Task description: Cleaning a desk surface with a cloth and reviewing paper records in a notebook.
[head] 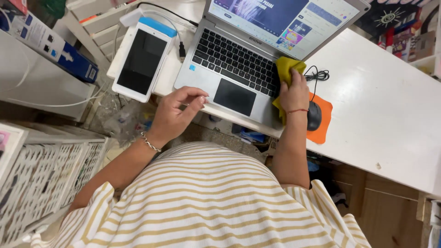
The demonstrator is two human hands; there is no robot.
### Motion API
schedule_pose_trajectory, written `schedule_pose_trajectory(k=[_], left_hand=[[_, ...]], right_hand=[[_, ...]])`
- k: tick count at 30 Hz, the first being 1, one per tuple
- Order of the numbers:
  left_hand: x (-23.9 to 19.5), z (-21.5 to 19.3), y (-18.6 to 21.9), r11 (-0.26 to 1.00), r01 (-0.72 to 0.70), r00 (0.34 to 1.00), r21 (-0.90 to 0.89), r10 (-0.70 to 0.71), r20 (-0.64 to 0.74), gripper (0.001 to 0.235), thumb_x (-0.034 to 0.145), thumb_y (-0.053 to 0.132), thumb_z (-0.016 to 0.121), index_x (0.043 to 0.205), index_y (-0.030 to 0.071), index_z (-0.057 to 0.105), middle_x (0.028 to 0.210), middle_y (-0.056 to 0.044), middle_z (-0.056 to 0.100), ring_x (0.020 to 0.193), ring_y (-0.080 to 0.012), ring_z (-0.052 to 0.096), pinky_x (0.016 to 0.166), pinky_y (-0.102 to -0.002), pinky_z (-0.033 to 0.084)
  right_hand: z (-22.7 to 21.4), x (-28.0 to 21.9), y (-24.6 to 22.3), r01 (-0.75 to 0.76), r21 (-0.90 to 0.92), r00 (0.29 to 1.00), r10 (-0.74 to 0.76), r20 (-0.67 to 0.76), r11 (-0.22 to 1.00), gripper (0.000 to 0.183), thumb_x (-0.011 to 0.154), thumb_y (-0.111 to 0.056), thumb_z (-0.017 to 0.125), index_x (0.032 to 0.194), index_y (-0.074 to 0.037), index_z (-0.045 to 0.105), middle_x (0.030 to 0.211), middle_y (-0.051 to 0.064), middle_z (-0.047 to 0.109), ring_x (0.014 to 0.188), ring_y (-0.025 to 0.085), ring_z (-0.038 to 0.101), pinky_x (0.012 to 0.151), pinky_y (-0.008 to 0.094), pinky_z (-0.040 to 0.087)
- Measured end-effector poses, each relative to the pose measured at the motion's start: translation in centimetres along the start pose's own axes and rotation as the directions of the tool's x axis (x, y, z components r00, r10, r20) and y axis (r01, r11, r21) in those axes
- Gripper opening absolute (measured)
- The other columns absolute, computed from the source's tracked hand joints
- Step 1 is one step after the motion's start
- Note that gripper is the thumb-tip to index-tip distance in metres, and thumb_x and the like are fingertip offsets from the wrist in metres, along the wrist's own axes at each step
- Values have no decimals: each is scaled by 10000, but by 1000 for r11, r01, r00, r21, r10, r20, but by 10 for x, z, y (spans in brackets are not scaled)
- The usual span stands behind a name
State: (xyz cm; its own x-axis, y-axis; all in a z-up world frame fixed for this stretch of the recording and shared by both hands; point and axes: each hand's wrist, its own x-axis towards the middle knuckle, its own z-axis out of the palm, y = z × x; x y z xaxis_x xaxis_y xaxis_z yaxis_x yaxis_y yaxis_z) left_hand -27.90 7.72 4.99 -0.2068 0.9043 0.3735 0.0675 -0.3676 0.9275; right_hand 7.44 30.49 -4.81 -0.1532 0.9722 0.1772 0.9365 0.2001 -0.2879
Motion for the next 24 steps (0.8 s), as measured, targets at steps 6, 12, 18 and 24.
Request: schedule_pose_trajectory(k=[6,12,18,24], left_hand=[[21,-20,-7,998,-15,982,58,4,190,111,984,143,695,1043,66,751,810,-110,730,790,-191,746,742,-352,598],[23,-41,-14,996,-51,971,78,32,235,119,986,157,693,1046,72,750,821,-99,725,795,-216,746,714,-352,595],[34,-82,-13,969,-152,953,196,91,289,178,1031,169,601,1087,35,705,1019,-82,737,913,-180,707,762,-275,572],[49,-119,-18,931,-167,983,325,181,-13,163,1047,140,676,1157,30,721,954,-126,733,894,-264,727,806,-376,590]], right_hand=[[29,13,-115,72,-137,996,-64,62,988,534,903,-226,687,1424,-226,571,1361,189,585,1053,511,680,933,565,578],[68,10,-217,300,-7,947,-296,127,954,525,938,-271,679,1441,-323,541,1404,98,569,1110,422,689,971,481,591],[61,47,-162,123,-73,990,-118,77,990,493,930,-192,550,1423,-193,545,1359,235,580,974,552,584,871,616,494],[50,-20,-227,237,-160,948,-193,252,958,538,925,-284,647,1451,-304,534,1438,86,530,1114,453,661,901,526,605]])
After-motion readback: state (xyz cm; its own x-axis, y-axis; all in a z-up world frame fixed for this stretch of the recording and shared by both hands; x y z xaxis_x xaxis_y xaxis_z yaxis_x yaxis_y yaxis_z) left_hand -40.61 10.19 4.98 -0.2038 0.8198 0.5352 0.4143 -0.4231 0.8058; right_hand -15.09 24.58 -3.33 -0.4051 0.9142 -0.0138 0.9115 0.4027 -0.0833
